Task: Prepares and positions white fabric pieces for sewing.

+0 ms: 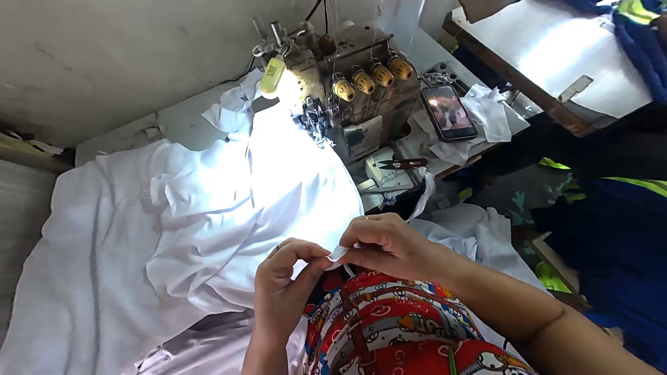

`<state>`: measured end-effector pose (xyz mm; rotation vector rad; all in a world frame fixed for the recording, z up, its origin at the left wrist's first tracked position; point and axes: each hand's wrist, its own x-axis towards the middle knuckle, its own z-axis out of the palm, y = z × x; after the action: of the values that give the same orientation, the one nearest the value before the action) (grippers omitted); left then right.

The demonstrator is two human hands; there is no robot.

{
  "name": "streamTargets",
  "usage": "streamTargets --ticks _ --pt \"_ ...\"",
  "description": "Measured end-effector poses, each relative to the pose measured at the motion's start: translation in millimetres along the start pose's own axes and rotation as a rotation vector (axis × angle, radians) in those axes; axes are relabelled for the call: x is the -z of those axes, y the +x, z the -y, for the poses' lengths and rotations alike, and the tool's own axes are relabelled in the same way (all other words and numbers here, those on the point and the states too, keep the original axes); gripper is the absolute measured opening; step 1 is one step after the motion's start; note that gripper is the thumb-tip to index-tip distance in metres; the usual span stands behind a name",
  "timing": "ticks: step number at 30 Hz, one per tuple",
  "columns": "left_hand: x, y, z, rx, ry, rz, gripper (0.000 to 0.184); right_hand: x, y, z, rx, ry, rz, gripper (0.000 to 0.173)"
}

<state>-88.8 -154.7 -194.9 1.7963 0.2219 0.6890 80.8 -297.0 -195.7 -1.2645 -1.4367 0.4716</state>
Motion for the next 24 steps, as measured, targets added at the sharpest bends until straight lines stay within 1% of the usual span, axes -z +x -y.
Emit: streamTargets --ticks 4,7,10,14,16,19,22,24 --pt "-4.5 2.1 6.9 0.085 -0.093 -0.01 0.006 -0.1 -2.6 -3.2 -0.068 -0.037 0.0 0.023" --pt "-7.9 5.1 9.7 0.144 -0.086 -0.002 0.005 -2.7 -4.1 -8.0 -0.106 -0.027 -0.026 0.024" --pt "-10.2 6.8 16.3 0.149 -0.089 -0.002 0.009 -4.6 -4.0 -14.1 -0.127 0.019 -0.06 0.021" --pt "-14.1 7.8 17.5 0.158 -0.119 -0.058 0.002 -4.6 -6.0 -14.7 -0.146 0.051 -0.076 0.021" --pt "-13.9 7.9 17.8 0.145 -0.092 -0.041 0.005 -3.9 -6.7 -14.5 -0.149 0.059 -0.073 0.021" --pt "-13.5 9.0 16.5 0.082 -0.043 0.023 0.019 -3.4 -6.2 -15.2 -0.141 0.07 -0.067 0.021" --pt "-17.1 10.5 13.3 0.026 -0.021 -0.045 0.007 -4.2 -5.4 -14.8 -0.129 0.071 -0.073 0.02" --pt "-18.6 11.1 12.6 -0.001 -0.012 -0.076 0.006 -3.7 -4.9 -14.5 -0.098 0.061 -0.071 0.021"
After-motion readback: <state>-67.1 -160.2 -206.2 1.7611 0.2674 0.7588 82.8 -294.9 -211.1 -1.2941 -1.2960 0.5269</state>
